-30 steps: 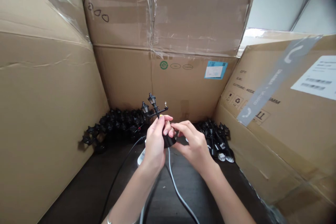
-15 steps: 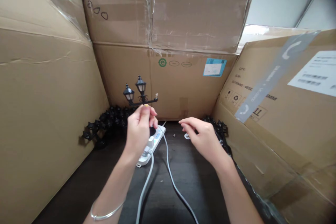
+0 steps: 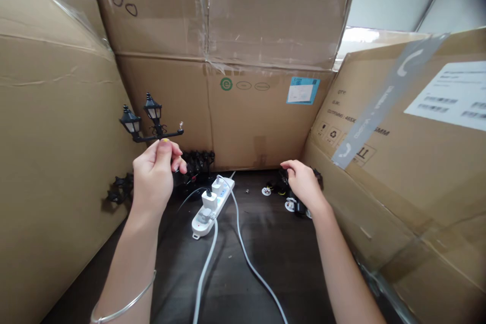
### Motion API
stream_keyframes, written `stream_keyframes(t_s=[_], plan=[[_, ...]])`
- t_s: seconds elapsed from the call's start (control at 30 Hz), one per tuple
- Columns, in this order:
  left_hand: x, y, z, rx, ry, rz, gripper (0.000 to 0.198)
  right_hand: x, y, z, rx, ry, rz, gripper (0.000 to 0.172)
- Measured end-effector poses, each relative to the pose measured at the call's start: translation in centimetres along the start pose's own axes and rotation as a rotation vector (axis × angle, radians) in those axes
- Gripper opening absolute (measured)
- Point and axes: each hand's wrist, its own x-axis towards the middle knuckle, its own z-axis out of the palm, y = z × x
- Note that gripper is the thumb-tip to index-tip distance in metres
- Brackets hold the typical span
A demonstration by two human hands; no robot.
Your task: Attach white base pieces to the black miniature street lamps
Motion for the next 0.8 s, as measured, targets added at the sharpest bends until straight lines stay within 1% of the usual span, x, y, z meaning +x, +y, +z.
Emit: stream_keyframes(t_s=[0.07,0.17,0.27,0.33,0.4,0.5,0.57,0.63,0.7,0.8], plan=[[0.1,0.0,-0.3,0.01,0.026,0.03,0.028,0.1,0.9,0.5,-0.062,-0.038,0.054,0.034],[0.4,0.2,-0.9,0.015,0.083,0.055,0.027,0.2,2.2,0.2,-0.155,-0.105,0.146,0.036],[0.8,0.5,-1.7,0.02,0.19,0.082,0.028,0.2,3.1,-0.1,-0.236,-0.178,0.243,0.037],[1.0,0.8,-2.2,0.021,0.261,0.095,0.028,0.1,3.3,0.2,-0.277,-0.23,0.29,0.04],[1.3,0.9,-2.6,0.012,0.32,0.098,0.03,-0.1,3.2,1.3,-0.307,-0.284,0.316,0.045],[1.6,0.7,-3.1,0.013,0.374,0.136,0.031,-0.5,2.6,4.0,-0.35,-0.356,0.353,0.053],[1.7,0.4,-3.3,0.025,0.368,0.173,0.03,-0.9,2.2,5.9,-0.378,-0.401,0.377,0.058],[1.7,0.2,-3.3,0.034,0.356,0.191,0.028,-1.4,1.8,7.3,-0.393,-0.454,0.372,0.061],[1.7,0.2,-3.4,0.032,0.351,0.188,0.027,-1.7,1.5,8.0,-0.407,-0.492,0.354,0.062],[1.6,0.3,-3.3,0.035,0.353,0.175,0.026,-1.9,1.1,7.9,-0.41,-0.552,0.325,0.062]])
